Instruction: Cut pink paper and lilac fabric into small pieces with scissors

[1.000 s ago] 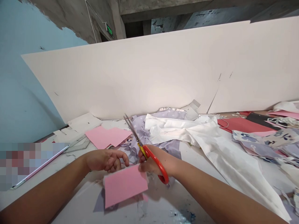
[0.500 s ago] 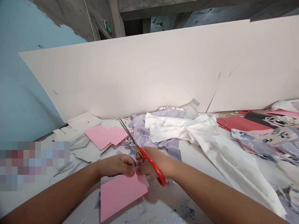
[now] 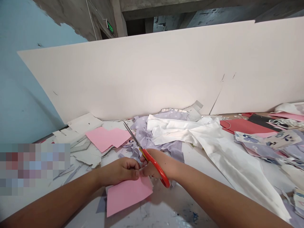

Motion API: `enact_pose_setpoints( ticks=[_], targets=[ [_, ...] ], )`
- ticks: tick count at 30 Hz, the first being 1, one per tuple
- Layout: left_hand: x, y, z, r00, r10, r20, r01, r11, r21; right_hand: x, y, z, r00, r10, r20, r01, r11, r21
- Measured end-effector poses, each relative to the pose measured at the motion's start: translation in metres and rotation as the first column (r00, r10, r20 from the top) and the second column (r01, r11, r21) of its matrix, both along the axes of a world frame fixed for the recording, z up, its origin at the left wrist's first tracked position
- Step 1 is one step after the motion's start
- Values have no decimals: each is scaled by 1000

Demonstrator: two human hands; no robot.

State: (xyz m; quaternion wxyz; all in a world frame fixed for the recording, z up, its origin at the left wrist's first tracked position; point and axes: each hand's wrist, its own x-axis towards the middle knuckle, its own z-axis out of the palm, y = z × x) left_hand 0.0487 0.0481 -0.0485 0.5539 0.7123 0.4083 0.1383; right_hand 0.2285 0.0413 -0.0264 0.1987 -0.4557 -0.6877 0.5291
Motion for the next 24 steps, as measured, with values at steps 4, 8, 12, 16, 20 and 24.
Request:
enact_pose_setpoints(
  ticks=[4, 8, 12, 16, 20, 24],
  targets=[
    [0, -1, -2, 995, 66, 69, -66, 998, -12, 4, -2, 4, 999, -38, 17, 37, 996, 85],
    [-1, 4, -9, 946, 238, 222, -248, 969, 18, 14, 0, 11, 988, -146, 44, 129, 955, 266],
    [-1, 9, -13, 890, 338, 306, -376, 924, 70, 28, 3, 16, 968, -200, 149, 139, 929, 344],
    [-1, 11, -16, 862, 371, 344, -412, 910, 50, 35, 1, 15, 959, -155, 236, 63, 932, 356],
    [-1, 13, -20, 842, 406, 355, -453, 890, 57, 39, -4, 6, 924, -149, 352, 9, 929, 370],
    [-1, 12, -20, 847, 384, 368, -458, 878, 140, 45, -8, 2, 895, -143, 422, -39, 918, 394]
  ],
)
